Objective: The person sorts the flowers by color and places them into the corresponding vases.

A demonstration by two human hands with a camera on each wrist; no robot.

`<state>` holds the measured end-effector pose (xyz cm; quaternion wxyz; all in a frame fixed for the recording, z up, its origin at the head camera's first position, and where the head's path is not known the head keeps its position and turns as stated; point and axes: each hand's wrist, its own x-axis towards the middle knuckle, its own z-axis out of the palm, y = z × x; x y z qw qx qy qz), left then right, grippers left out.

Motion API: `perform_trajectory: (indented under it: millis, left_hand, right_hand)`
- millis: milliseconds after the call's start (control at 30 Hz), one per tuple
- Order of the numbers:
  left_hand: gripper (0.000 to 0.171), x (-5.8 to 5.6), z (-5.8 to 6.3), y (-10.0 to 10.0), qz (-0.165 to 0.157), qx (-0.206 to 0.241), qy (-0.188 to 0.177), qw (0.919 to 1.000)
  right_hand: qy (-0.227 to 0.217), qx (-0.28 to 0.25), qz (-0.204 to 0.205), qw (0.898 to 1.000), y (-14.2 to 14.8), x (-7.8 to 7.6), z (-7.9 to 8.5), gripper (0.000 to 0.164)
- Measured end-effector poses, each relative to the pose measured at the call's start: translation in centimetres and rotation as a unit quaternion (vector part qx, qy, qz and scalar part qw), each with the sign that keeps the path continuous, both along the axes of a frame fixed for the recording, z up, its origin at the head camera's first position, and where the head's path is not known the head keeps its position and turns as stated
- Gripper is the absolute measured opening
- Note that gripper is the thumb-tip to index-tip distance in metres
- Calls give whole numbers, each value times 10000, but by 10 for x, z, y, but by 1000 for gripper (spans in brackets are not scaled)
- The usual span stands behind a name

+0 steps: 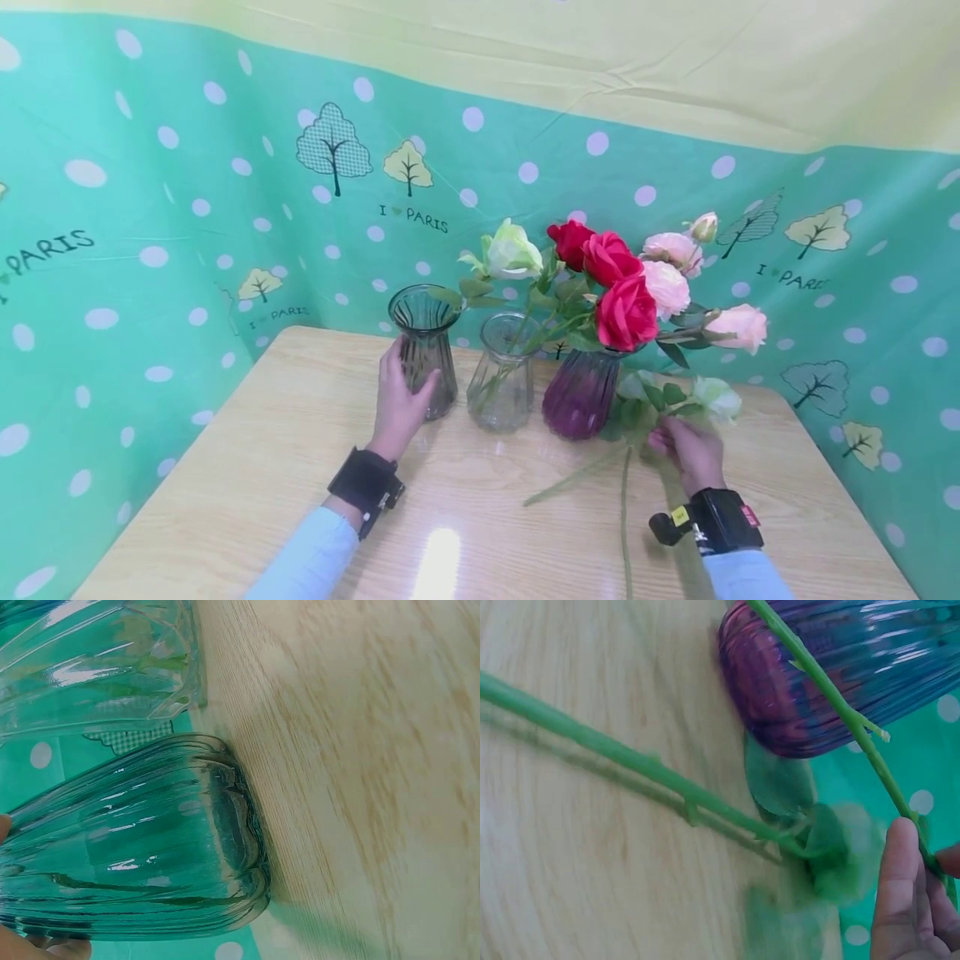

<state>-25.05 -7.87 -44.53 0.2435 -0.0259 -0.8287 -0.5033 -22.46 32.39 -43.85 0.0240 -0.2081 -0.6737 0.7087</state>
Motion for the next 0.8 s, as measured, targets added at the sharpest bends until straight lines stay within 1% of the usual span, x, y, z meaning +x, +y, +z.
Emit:
perform_trajectory:
  millis: [67, 133, 200, 300, 433, 467, 567, 667, 700, 800]
  left_hand:
    - [80, 1, 0, 0, -9, 15, -7, 10000]
    - [79, 1, 0, 0, -14, 31, -35, 10000]
    - [79, 2, 0, 0, -24, 42, -49, 10000]
    - [78, 1, 0, 0, -17, 39, -44, 10000]
    - [78, 0, 1, 0, -2, 28, -6, 10000]
    - [78, 0, 1, 0, 2, 29, 4, 10000]
    - [79, 0, 1, 1, 8, 19, 42, 10000]
    - [80, 0, 1, 1, 12, 8, 61, 10000]
    - [80, 0, 1, 0, 15, -2, 64, 10000]
    - [80, 0, 0, 0, 16, 16, 31, 10000]
  right_hand:
    - [50, -60, -64, 9999, -1, 0, 1, 36]
    - [82, -34, -103, 9999, -4, 1, 4, 38]
    - [170, -100, -191, 9996, -6, 2, 7, 34]
    - [368, -444, -409, 9975, -12, 5, 15, 22]
    - [1006, -888, -619, 9890, -21, 10, 24, 16]
    - [1357, -1114, -579, 9828, -21, 9, 22, 15]
    - [1839, -1386, -788, 9699, -30, 14, 31, 7]
    - [2166, -1998, -1131, 9489, -41, 20, 43, 4]
    - [2116, -2043, -1319, 9466, -48, 24, 51, 5]
    - [2459, -2539, -1500, 9234, -60, 30, 63, 7]
